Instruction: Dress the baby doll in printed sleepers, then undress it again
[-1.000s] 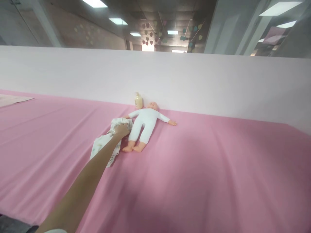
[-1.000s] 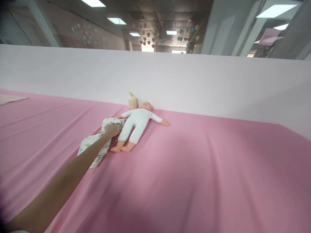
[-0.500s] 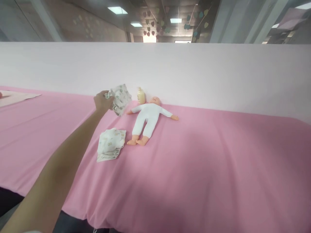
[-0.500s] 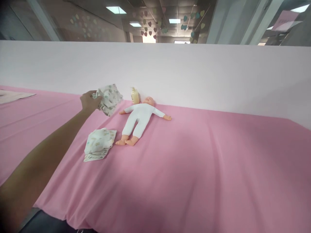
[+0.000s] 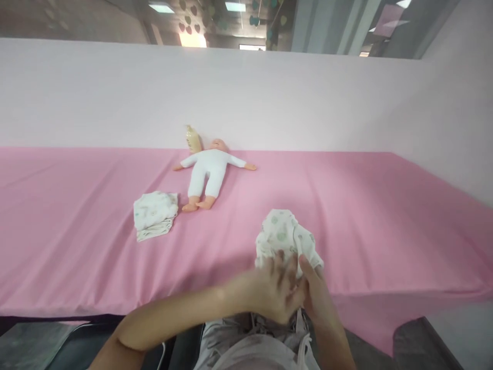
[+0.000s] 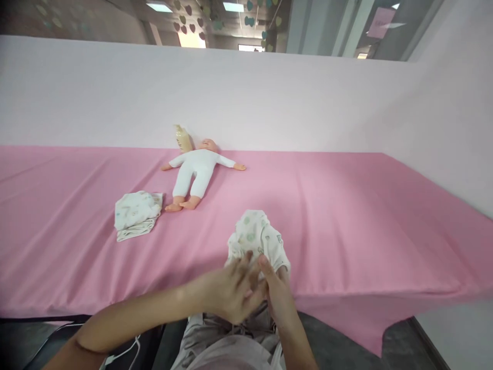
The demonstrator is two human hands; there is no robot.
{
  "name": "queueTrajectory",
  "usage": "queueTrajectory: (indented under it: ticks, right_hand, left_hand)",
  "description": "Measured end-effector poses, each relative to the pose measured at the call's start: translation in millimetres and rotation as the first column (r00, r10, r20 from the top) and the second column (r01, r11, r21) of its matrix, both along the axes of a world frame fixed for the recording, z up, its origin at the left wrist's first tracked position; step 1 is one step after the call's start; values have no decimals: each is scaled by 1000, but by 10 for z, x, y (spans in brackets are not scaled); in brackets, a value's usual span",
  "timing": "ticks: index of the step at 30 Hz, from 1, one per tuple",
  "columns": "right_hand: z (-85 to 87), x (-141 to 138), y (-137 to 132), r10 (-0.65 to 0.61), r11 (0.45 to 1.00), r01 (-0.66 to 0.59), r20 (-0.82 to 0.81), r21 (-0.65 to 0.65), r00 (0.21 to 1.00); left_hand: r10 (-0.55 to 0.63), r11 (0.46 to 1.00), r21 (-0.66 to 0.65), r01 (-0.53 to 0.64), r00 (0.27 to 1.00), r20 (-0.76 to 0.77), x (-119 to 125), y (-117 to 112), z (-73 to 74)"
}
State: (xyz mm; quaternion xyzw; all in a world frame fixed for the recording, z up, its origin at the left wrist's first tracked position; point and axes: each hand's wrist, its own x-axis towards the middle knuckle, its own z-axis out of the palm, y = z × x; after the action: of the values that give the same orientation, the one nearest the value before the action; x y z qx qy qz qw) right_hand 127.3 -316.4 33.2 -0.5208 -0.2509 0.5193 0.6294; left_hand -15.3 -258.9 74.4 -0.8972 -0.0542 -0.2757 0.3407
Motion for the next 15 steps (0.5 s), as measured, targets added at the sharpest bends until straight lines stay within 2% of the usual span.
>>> queueTrajectory:
  ticks: [3,6,8,10,12,13,14,15]
  right_hand:
    - [109,75,-83,-174,981,164,-103,-101,979]
    - [150,288,-129,-258,963,255,-35,-82,965]
    - [151,549,-66,-283,958,284,47,-35,958]
    - [125,874,90,-230,973,228,135,30,964]
    - [57,1195,291,-61,998,62,247,6,967]
    - [8,1331,383,19,999,-6,364,-37,931]
    - [-46,1439,456,82,992,-22,514,-121,854]
    - [-101,1515,502,104,979,44,670,-200,735]
  left_hand:
    - [-64,998,-29,65,998,13,326,-315,-188]
    - [-54,973,-221,72,995,86,397,-418,-229]
    - [-42,922,-380,82,993,111,376,-502,-253]
    - [-42,848,-521,101,991,124,333,-616,-307]
    - [-20,781,-618,93,992,124,277,-727,-383]
    - [2,756,-651,73,993,115,244,-769,-420]
    - [29,736,-676,45,995,99,208,-796,-451]
    - [52,718,-696,11,996,69,170,-808,-473]
